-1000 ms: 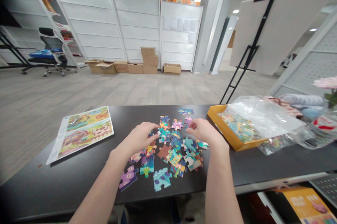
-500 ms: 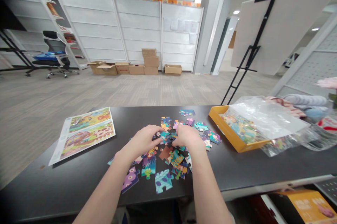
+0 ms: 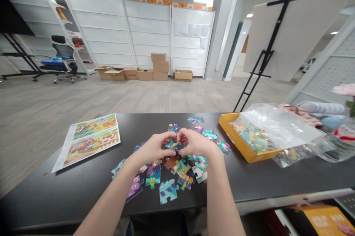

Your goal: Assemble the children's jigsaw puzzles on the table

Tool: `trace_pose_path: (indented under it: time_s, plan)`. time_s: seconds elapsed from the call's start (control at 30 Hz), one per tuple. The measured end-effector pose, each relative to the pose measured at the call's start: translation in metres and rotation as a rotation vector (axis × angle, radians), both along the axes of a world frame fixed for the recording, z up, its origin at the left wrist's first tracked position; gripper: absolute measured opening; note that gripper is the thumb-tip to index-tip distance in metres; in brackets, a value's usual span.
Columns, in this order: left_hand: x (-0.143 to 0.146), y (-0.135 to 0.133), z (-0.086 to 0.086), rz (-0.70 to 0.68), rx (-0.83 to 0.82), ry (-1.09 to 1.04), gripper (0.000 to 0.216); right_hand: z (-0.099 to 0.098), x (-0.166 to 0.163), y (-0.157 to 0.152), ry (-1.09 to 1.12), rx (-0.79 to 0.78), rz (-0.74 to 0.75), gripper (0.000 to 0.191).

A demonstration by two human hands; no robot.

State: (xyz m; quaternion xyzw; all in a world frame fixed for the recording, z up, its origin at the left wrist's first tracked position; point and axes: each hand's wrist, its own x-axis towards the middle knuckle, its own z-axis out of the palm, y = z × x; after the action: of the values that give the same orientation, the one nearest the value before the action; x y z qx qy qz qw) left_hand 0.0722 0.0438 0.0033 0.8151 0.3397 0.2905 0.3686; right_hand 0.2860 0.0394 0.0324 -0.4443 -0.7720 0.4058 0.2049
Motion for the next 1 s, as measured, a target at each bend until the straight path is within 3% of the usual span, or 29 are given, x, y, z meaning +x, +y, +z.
trace_pose_path:
  time_s: [0.1, 0.23, 0.3, 0.43, 0.5, 0.6, 0.7, 0.83, 1.0]
  plan:
    - [0.003, -0.003, 0.007, 0.018, -0.006, 0.026, 0.050, -0.005, 0.003, 0.002, 0.048, -0.004, -0.017, 0.033]
    - [0.006, 0.003, 0.012, 0.027, 0.022, 0.016, 0.041, -0.011, 0.009, 0.007, 0.076, 0.034, -0.029, 0.031]
    - [0.008, 0.016, 0.014, 0.018, 0.057, 0.039, 0.044, -0.015, 0.015, 0.011, 0.061, 0.073, -0.074, 0.030]
    - [0.019, 0.065, 0.015, 0.072, 0.169, 0.117, 0.046, -0.020, 0.032, 0.016, -0.147, 0.144, -0.319, 0.030]
    - [0.030, 0.096, 0.010, 0.106, 0.204, 0.153, 0.042, -0.022, 0.039, 0.016, -0.245, 0.102, -0.391, 0.028]
    - [0.048, 0.138, -0.005, 0.140, 0.187, 0.176, 0.040, -0.024, 0.041, 0.016, -0.236, 0.054, -0.386, 0.020]
    - [0.063, 0.164, -0.026, 0.139, 0.161, 0.176, 0.041, -0.025, 0.040, 0.016, -0.201, 0.070, -0.369, 0.019]
    - [0.070, 0.174, -0.044, 0.126, 0.167, 0.179, 0.035, -0.026, 0.039, 0.017, -0.200, 0.035, -0.351, 0.019]
    - [0.066, 0.171, -0.046, 0.087, 0.218, 0.197, 0.021, -0.028, 0.038, 0.017, -0.199, 0.010, -0.368, 0.016]
